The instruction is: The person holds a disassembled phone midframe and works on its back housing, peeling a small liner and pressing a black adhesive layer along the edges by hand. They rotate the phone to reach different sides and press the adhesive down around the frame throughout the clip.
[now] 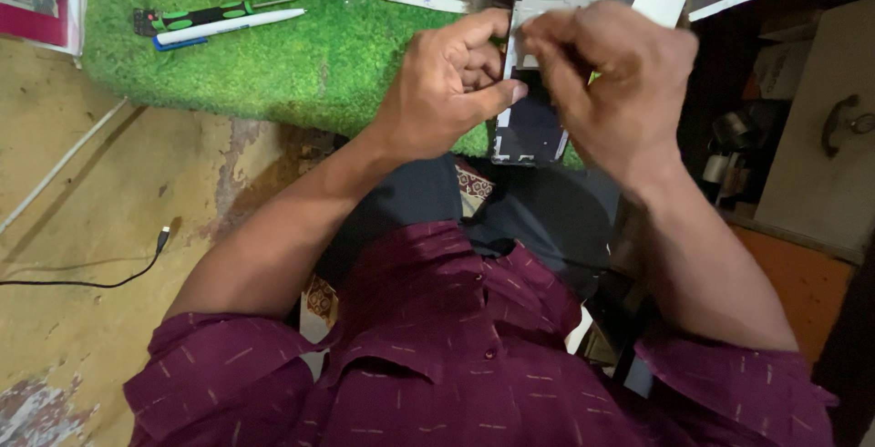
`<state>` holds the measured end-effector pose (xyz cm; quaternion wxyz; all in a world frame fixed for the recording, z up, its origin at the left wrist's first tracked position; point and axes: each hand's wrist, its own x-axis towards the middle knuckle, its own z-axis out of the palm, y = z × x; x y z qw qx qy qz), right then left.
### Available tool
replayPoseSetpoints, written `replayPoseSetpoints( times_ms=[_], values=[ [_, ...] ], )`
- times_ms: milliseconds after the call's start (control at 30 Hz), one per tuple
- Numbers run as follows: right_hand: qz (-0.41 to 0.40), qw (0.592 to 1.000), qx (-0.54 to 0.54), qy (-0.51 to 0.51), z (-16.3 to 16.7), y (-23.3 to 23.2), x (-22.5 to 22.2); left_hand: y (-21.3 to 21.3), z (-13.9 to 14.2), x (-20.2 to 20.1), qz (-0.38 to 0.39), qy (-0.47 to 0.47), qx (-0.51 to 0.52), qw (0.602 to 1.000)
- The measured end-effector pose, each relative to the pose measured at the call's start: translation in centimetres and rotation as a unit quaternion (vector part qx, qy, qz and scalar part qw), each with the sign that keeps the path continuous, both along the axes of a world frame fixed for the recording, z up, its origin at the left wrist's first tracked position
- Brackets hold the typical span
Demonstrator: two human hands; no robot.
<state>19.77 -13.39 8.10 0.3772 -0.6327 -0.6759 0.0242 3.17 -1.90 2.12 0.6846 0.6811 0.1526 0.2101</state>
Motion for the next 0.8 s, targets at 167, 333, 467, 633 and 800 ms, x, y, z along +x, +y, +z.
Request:
replayPoseSetpoints(
  times_ms=[167,333,467,633,800],
  values=[
    [0.001,0.998,-0.063,-0.012,-0.3,-1.2,-0.2,0.0,0.0,-0.1,0.002,-0.012,0.009,1.000],
    [0.007,1.000,-0.016,0.013,-0.4,-0.7,-0.2,0.1,0.0,0.0,0.006,0.004,0.019,1.000],
    [-0.015,0.999,0.027,0.015,-0.2,0.5,0.2,0.0,0.0,0.0,0.005,0.020,0.037,0.999],
    [-0.053,0.998,0.031,0.011,-0.3,0.6,-0.3,-0.2,0.0,0.0,0.002,-0.007,0.017,1.000],
    [-0.007,1.000,-0.028,-0.003,-0.1,-0.1,-0.3,-0.2,-0.1,0.1,0.031,0.033,0.045,0.998]
  ],
)
